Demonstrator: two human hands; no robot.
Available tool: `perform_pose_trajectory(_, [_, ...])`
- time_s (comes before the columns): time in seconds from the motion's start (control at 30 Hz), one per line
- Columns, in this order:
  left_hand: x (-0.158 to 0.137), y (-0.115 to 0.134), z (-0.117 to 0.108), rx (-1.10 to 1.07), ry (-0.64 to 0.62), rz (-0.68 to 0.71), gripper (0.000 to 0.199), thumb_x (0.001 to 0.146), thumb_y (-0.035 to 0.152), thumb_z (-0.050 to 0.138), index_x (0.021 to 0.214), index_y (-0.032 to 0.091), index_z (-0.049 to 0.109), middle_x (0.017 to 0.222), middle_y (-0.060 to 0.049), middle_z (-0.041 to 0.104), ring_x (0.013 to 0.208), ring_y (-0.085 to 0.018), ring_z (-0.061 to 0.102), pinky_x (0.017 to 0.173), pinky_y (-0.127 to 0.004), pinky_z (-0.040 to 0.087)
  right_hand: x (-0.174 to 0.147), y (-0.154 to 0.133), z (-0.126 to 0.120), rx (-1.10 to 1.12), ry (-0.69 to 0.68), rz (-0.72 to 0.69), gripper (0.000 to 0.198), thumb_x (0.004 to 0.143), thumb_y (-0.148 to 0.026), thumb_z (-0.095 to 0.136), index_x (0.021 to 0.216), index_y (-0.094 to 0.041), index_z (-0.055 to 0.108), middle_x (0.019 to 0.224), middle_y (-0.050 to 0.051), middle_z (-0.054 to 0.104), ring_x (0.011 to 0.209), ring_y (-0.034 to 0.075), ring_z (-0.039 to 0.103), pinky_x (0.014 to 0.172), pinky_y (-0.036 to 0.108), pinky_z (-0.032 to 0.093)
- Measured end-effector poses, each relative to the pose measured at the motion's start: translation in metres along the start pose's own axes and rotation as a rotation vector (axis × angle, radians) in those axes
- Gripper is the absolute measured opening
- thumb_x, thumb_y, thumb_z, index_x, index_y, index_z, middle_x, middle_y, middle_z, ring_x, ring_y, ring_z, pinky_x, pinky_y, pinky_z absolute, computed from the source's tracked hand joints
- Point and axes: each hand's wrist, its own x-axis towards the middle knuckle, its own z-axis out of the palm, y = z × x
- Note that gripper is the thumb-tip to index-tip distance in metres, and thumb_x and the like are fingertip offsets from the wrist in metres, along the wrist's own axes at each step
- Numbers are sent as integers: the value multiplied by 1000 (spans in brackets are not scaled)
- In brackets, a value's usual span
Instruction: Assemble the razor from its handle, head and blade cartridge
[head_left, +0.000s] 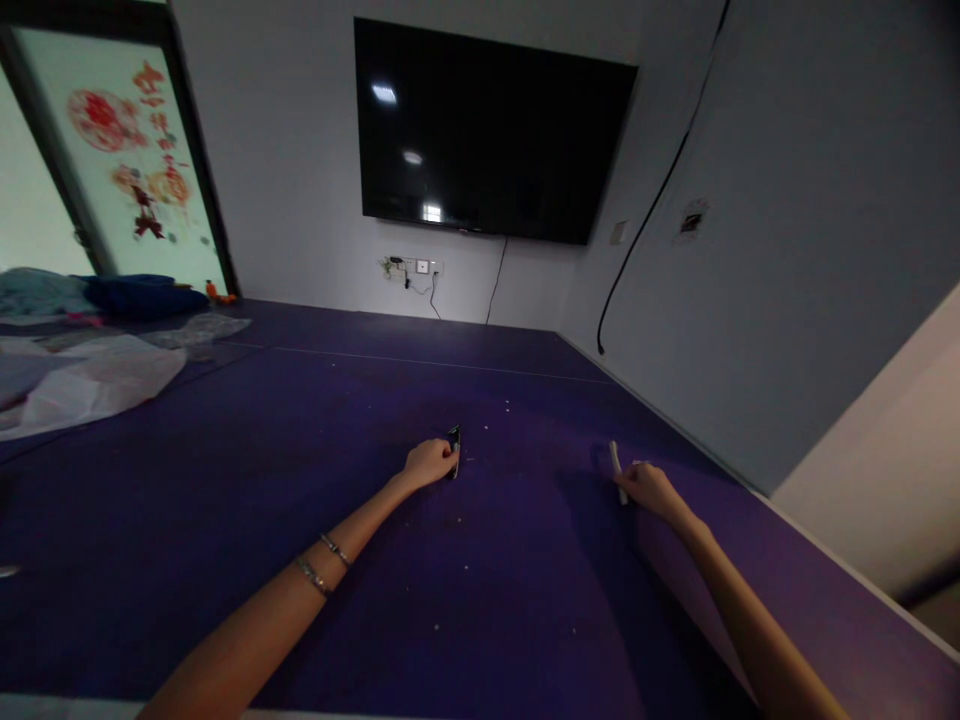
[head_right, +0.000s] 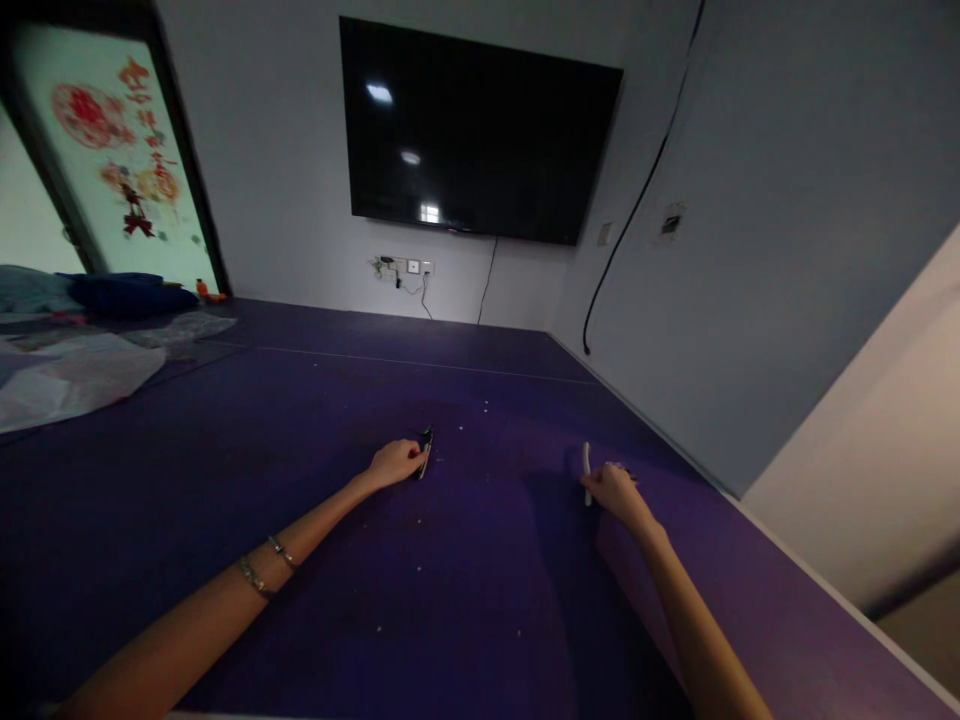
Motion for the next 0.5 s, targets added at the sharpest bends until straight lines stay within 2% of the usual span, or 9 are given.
perform_pose_trajectory(0.17, [0,0,0,-10,6,-5,37,81,46,42,75,20,67,76,-6,66,71,-17,60,59,-23,37,-1,-73,-9,62,16,-79,30,76,-30,46,57,-14,62,56,7,63,59,17,60,52,22,33])
perform_pose_trajectory(0.3, [-1,0,1,-34,18,-14,36,81,47,43,73,19,66,76,-6,66,72,-18,60,60,-24,37,-5,-131,-6,100,11,-148,25,75,-28,49,60,-14,64,60,8,65,60,16,61,52,22,33])
perform_pose_trajectory(0.5, [0,4,-3,-105,85,-57,34,81,45,46,80,17,66,81,-6,66,73,-16,59,60,-23,36,-19,-194,0,173,32,-259,26,79,-29,49,62,-15,63,61,8,66,59,16,62,53,22,35])
